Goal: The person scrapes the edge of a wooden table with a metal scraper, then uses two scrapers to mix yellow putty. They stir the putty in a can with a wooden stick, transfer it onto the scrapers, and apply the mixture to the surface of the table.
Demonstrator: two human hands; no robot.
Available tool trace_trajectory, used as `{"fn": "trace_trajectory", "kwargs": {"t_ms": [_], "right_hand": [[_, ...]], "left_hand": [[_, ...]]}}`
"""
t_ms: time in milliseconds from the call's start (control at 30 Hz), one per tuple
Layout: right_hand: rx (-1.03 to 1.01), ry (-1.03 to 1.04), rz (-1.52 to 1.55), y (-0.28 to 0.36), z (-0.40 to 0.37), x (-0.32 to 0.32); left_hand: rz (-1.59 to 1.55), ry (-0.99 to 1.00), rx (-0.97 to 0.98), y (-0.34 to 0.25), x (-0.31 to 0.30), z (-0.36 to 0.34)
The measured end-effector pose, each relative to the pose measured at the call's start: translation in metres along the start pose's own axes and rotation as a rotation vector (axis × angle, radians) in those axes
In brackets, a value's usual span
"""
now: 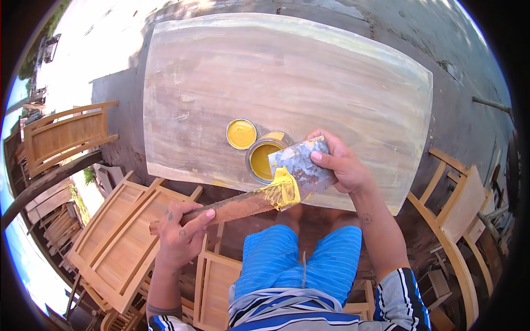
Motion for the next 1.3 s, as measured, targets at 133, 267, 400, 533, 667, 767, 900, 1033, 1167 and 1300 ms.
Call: {"fn": "trace_trajectory", "kwargs": {"t_ms": [133, 267, 400, 533, 667, 767, 900, 1033, 1167, 1300], "right_hand": [[-0.029, 0.022, 0.113, 0.004, -0.003, 0.004], [-0.024, 0.012, 0.155, 0.014, -0.006, 0.012], [-0.108, 0.037, 0.196, 0.008, -0.007, 0.009], [-0.141, 0.027, 0.203, 0.002, -0.008, 0.004], [-0.145, 0.095, 0.269, 0.0, -0.004, 0.008], [-0.169, 0.109, 0.306, 0.005, -0.004, 0.016], [-0.201, 0.065, 0.282, 0.024, -0.017, 0.031], [-0.226, 0.052, 0.262, 0.064, -0.049, 0.049], [-0.285, 0.041, 0.248, 0.106, -0.083, 0.076], [-0.321, 0.045, 0.256, 0.152, -0.121, 0.113]], "left_hand": [[0.054, 0.023, 0.085, -0.012, -0.009, 0.021], [0.077, 0.021, 0.145, -0.012, -0.008, 0.036], [0.105, 0.054, 0.134, -0.003, -0.011, 0.033], [0.205, 0.095, 0.123, -0.011, -0.024, 0.033], [0.305, 0.121, 0.109, -0.032, -0.041, 0.036], [0.378, 0.117, 0.117, -0.05, -0.057, 0.035], [0.419, 0.123, 0.153, -0.086, -0.082, 0.041], [0.384, 0.091, 0.203, -0.126, -0.113, 0.045], [0.306, -0.024, 0.262, -0.174, -0.137, 0.038], [0.316, -0.147, 0.397, -0.223, -0.156, 0.025]]}}
Point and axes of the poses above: each hand's wrist, its own z-axis towards the middle knuckle, its own x-axis out of the palm, y = z × x, the point moved 2 cm from there along z, towards the middle knuckle, and after that the axes turned 15 degrees about -z, right-handed, at the moved point
